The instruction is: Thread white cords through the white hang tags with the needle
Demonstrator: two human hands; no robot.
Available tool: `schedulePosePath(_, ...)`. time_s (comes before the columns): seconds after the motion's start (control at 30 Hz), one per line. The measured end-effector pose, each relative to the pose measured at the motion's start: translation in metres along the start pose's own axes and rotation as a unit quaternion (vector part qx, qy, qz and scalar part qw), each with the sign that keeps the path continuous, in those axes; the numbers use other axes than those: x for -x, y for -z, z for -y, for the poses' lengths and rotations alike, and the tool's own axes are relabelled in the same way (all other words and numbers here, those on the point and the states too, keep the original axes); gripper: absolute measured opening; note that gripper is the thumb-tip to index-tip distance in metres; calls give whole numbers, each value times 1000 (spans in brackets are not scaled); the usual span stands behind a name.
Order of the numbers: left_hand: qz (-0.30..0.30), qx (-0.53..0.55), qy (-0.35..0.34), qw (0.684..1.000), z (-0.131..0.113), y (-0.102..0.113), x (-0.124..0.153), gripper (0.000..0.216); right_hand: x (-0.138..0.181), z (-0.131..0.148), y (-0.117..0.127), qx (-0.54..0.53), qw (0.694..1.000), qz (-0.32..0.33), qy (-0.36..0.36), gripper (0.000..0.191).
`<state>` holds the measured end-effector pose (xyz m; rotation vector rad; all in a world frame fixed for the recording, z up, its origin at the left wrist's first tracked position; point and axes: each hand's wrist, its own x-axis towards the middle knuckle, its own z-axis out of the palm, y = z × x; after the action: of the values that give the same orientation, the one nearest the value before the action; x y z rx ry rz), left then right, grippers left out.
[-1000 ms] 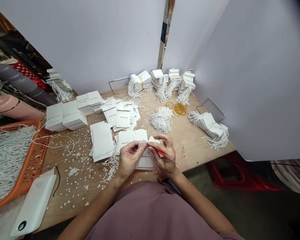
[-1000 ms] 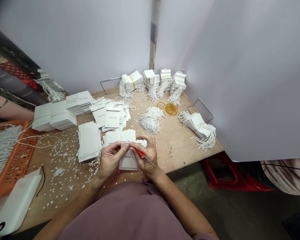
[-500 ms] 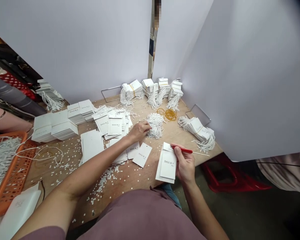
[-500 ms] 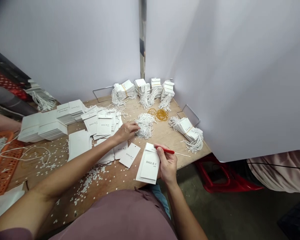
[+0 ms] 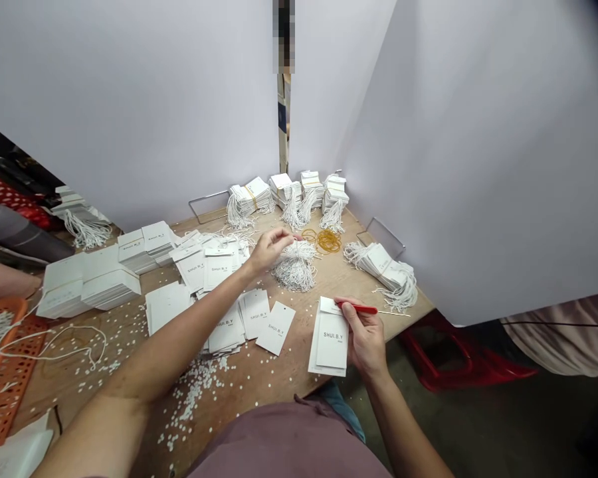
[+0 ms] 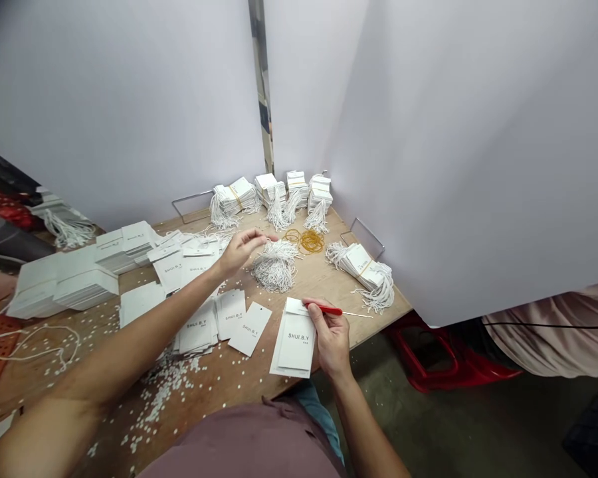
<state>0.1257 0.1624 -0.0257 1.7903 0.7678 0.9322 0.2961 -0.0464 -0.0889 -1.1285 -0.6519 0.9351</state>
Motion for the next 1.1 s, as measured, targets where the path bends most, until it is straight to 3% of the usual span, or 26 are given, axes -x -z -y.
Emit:
schedulePosePath(0.1,25,194,84,977,-32,2,-10,13,-15,13,-6,-33,999,-10,15,20)
schedulePosePath(0.3,97,285,152,941,-63,-10,18,21,-60,38,-40,-143,990,13,9,25)
schedulePosePath(0.43,76,268,163,946,-66,-12,44,26,-74,26,-65,-184,976,95,-70,31)
schedulePosePath(0.63,42,297,174,938,-65,1,65,25,-59,8,-93,-252,944,164,-134,29)
schedulePosePath(0.93,27,349,193,917,-54,13,81,25,-47,16,-100,-244,944,171,-140,26)
schedulePosePath(1.1,-17,324,166,931,-56,16,84,26,-43,14,-96,-204,951,180,-145,29)
